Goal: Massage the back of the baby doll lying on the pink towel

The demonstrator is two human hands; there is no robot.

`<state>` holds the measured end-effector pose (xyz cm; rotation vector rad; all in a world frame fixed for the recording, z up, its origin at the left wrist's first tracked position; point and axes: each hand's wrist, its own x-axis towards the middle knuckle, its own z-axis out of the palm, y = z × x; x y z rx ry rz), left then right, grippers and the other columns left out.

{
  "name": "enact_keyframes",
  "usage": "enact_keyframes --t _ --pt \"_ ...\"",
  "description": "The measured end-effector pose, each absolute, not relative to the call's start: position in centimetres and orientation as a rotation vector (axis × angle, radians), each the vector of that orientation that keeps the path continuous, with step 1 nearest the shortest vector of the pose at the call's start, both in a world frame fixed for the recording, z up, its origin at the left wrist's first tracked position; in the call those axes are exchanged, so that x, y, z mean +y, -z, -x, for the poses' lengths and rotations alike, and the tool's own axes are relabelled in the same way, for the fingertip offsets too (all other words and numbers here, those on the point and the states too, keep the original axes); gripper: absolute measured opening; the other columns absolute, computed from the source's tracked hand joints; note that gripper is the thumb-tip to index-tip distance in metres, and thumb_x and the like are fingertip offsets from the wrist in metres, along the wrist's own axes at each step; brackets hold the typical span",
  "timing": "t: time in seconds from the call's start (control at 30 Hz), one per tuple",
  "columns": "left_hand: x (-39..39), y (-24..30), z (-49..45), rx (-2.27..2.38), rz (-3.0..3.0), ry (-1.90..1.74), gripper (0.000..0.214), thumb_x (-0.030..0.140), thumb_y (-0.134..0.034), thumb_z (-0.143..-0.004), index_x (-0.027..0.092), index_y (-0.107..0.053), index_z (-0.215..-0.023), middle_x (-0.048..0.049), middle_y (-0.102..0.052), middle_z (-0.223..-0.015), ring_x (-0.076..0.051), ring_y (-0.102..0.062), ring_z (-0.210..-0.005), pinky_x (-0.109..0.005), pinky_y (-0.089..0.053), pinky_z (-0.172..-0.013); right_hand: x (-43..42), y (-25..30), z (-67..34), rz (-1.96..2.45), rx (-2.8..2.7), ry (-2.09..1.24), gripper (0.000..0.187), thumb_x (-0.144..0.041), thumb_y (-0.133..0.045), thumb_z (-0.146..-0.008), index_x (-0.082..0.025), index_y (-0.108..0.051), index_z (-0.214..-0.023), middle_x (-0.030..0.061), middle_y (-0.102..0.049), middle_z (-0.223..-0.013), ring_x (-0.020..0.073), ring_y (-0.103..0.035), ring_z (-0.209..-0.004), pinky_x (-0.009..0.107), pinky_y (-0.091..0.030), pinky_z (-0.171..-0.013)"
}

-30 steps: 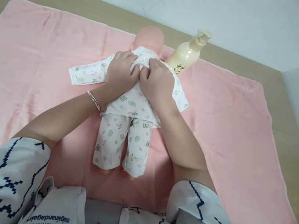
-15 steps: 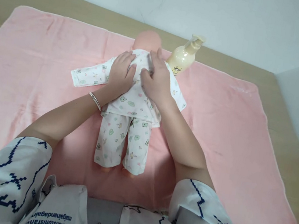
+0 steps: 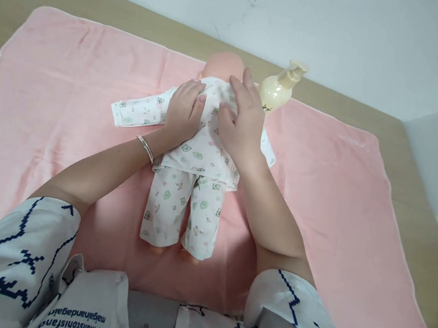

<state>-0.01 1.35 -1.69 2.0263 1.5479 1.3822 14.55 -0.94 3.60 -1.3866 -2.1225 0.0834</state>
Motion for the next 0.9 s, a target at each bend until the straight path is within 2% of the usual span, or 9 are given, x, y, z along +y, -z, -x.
enact_keyframes --t 0.07,0.17,0.3,0.4,0.47,0.57,0.67,0.77,0.9 --pt "1.2 1.6 0.0 1.547 -2.031 -1.394 0.078 0.068 0.000 -0.092 0.022 -0.054 -0.123 -0.0037 -0.058 -0.133 -0.019 -0.047 -0.131 -0.039 -0.032 -0.120 -1.0 -3.4 -14.3 1.390 -2.176 -0.090 0.049 -0.027 -0.041 -0.092 -0.023 -0.042 -0.141 0.0081 -0.032 -0.156 0.0294 -0.021 -0.148 0.061 -0.018 -0.120" --pt "1.3 1.7 0.0 1.560 -2.026 -1.429 0.082 0.069 0.002 -0.092 0.017 -0.054 -0.122 -0.0069 -0.060 -0.131 -0.018 -0.049 -0.128 -0.042 -0.035 -0.119 -0.9 -3.1 -14.2 1.372 -2.315 -0.153 0.047 -0.029 -0.045 -0.091 -0.025 -0.046 -0.138 0.0073 -0.036 -0.154 0.0329 -0.025 -0.146 0.066 -0.017 -0.118" --pt "1.1 1.7 0.0 1.540 -2.039 -1.447 0.078 0.067 0.000 -0.094 0.018 -0.053 -0.123 -0.0070 -0.060 -0.131 -0.018 -0.048 -0.127 -0.044 -0.036 -0.117 -0.8 -3.6 -14.7 1.354 -2.176 -0.123 0.048 -0.027 -0.042 -0.092 -0.024 -0.043 -0.140 0.0080 -0.033 -0.156 0.0292 -0.024 -0.147 0.061 -0.022 -0.119" --pt "1.1 1.6 0.1 1.512 -2.045 -1.447 0.073 0.064 -0.005 -0.096 0.018 -0.053 -0.124 -0.0082 -0.059 -0.132 -0.020 -0.048 -0.128 -0.046 -0.035 -0.117 -0.9 -3.5 -14.6 1.337 -2.114 -0.027 0.051 -0.021 -0.040 -0.090 -0.018 -0.041 -0.141 0.0100 -0.031 -0.157 0.0265 -0.019 -0.149 0.056 -0.018 -0.122" --pt "1.3 1.6 0.1 1.522 -2.056 -1.403 0.067 0.062 -0.011 -0.096 0.018 -0.054 -0.124 -0.0093 -0.058 -0.133 -0.023 -0.047 -0.130 -0.048 -0.033 -0.118 -0.8 -3.1 -14.1 1.347 -2.187 -0.042 0.049 -0.020 -0.040 -0.089 -0.017 -0.046 -0.138 0.0107 -0.035 -0.155 0.0275 -0.022 -0.148 0.058 -0.017 -0.122" --pt "1.8 1.6 0.1 1.600 -2.120 -1.270 0.060 0.056 -0.020 -0.095 0.017 -0.056 -0.124 -0.0118 -0.058 -0.134 -0.027 -0.047 -0.131 -0.051 -0.031 -0.119 -0.4 -2.8 -14.0 1.357 -2.306 -0.123 0.043 -0.020 -0.039 -0.090 -0.021 -0.055 -0.130 0.0085 -0.043 -0.150 0.0287 -0.032 -0.144 0.061 -0.022 -0.119" --pt "1.5 1.1 -0.2 1.646 -2.114 -1.222 0.055 0.051 -0.029 -0.094 0.015 -0.054 -0.128 -0.0143 -0.053 -0.140 -0.031 -0.042 -0.137 -0.054 -0.025 -0.121 0.3 -3.8 -15.4 1.338 -2.250 -0.074 0.046 -0.014 -0.037 -0.086 -0.020 -0.058 -0.127 0.0080 -0.045 -0.149 0.0261 -0.035 -0.143 0.056 -0.025 -0.120" --pt "0.1 -0.1 -1.0 1.607 -2.023 -1.180 0.049 0.051 -0.041 -0.093 0.019 -0.055 -0.127 -0.0123 -0.049 -0.145 -0.031 -0.035 -0.143 -0.054 -0.024 -0.122 1.3 -5.6 -18.0 1.354 -2.054 -0.006 0.054 -0.012 -0.033 -0.085 -0.020 -0.052 -0.135 0.0049 -0.038 -0.154 0.0218 -0.029 -0.146 0.051 -0.025 -0.122" --pt "-1.8 -2.5 -2.7 1.558 -2.039 -1.105 0.038 0.045 -0.043 -0.095 0.022 -0.060 -0.119 -0.0098 -0.055 -0.138 -0.031 -0.038 -0.142 -0.056 -0.026 -0.122 2.9 -6.9 -21.5 1.379 -1.875 0.022 0.052 -0.025 -0.026 -0.096 -0.031 -0.040 -0.145 -0.0025 -0.029 -0.158 0.0220 -0.020 -0.149 0.053 -0.020 -0.124"
